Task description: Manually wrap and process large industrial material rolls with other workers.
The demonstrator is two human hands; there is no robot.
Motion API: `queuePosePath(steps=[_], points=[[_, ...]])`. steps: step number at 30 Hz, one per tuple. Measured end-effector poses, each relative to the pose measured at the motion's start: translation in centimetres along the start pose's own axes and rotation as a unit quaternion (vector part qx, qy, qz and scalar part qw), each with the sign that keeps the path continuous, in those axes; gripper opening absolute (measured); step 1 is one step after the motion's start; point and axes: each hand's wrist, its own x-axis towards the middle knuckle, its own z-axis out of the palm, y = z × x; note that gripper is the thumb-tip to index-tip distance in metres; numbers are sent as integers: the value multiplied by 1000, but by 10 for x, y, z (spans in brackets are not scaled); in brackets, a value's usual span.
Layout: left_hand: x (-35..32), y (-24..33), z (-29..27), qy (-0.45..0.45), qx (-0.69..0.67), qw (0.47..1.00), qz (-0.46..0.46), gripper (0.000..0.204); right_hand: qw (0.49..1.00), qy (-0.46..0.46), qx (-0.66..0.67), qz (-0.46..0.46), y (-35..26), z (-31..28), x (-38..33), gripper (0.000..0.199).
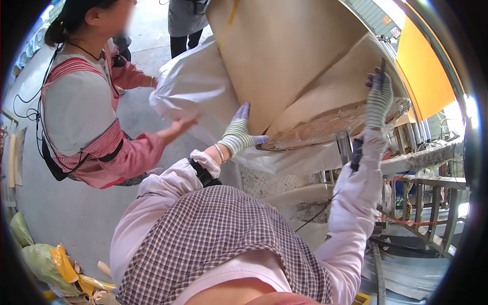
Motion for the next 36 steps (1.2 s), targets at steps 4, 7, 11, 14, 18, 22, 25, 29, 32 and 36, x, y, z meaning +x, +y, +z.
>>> queuePosePath(steps=[4,7,11,14,18,22,25,29,32,36], points=[[7,12,20,30,10,999,4,133,977,71,-111,-167,0,41,-38,22],[13,13,33,70,20,997,-11,133,936,166,-184,-252,20,40,-23,20],[25,3,57,103,35,994,-12,131,962,124,-146,-196,41,14,10,21],[36,-22,71,191,-55,980,-26,122,938,137,-253,-195,34,-2,23,23],[51,-86,57,299,-78,946,-103,107,917,101,-240,-302,18,14,-19,22],[69,-141,24,306,-138,924,-185,76,913,-20,-284,-291,31,54,-77,19],[79,-145,8,237,15,942,-237,54,866,30,-383,-320,59,54,-66,19],[109,-115,-4,203,125,960,-149,29,884,86,-308,-340,104,22,0,19],[142,-82,-9,263,-38,961,-78,30,919,92,-248,-291,120,1,52,20],[162,-35,22,307,-358,882,-4,31,912,128,-312,-235,116,-22,80,21]])
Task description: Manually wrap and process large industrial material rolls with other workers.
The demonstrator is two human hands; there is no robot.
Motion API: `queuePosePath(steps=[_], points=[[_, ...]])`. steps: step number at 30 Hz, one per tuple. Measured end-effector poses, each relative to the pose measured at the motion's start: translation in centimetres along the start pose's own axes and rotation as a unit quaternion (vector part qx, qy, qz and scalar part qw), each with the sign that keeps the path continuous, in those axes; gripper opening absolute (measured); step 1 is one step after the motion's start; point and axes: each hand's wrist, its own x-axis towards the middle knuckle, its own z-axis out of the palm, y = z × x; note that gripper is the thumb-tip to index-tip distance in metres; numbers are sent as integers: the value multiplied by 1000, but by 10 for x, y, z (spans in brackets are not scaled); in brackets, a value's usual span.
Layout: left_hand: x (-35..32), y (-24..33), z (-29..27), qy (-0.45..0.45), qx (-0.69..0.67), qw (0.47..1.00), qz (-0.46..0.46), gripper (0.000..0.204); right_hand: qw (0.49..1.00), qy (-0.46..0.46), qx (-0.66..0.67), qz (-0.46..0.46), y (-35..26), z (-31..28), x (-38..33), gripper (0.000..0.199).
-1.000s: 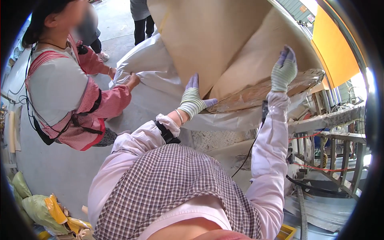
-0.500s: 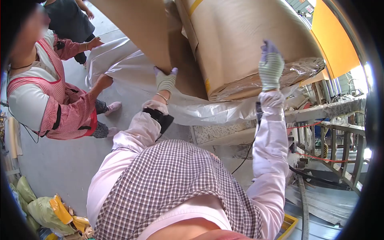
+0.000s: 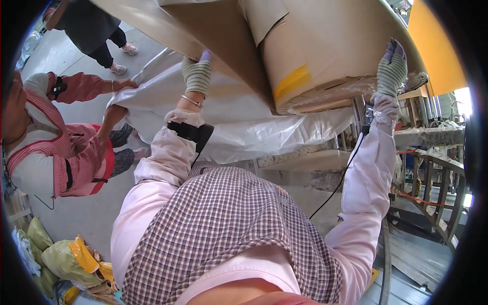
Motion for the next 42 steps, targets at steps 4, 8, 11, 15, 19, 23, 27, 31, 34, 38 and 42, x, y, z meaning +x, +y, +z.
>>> queuePosePath(steps=[4,8,11,15,19,23,27,31,34,38,42], points=[[-59,-28,47,-34,162,977,-133,40,963,-139,229,7,-10,11,-52,19],[-80,-71,61,8,162,970,-181,44,981,-115,-18,-155,14,46,-86,23],[-78,-92,55,28,208,958,-196,44,986,-85,-50,-133,50,56,-72,24],[-97,-94,46,50,94,952,-287,42,994,-43,-14,-94,73,48,-43,24],[-116,-64,59,-133,-128,909,-374,53,992,-52,-49,-100,70,44,-30,23],[-133,-30,123,-379,86,919,-58,89,981,-107,-109,-120,61,46,-41,22],[-136,-17,176,-359,317,878,11,106,983,-81,-91,-138,58,50,-50,22],[-134,-24,197,-309,367,878,-6,109,987,-82,-82,-115,61,53,-51,23],[-139,-23,208,-326,412,842,119,108,991,-84,-63,-83,67,56,-48,24],[-129,-5,241,-377,451,745,315,95,994,-30,-37,-97,69,59,-47,23],[-106,2,267,-486,408,732,247,70,987,-132,-77,-51,63,59,-57,22]])
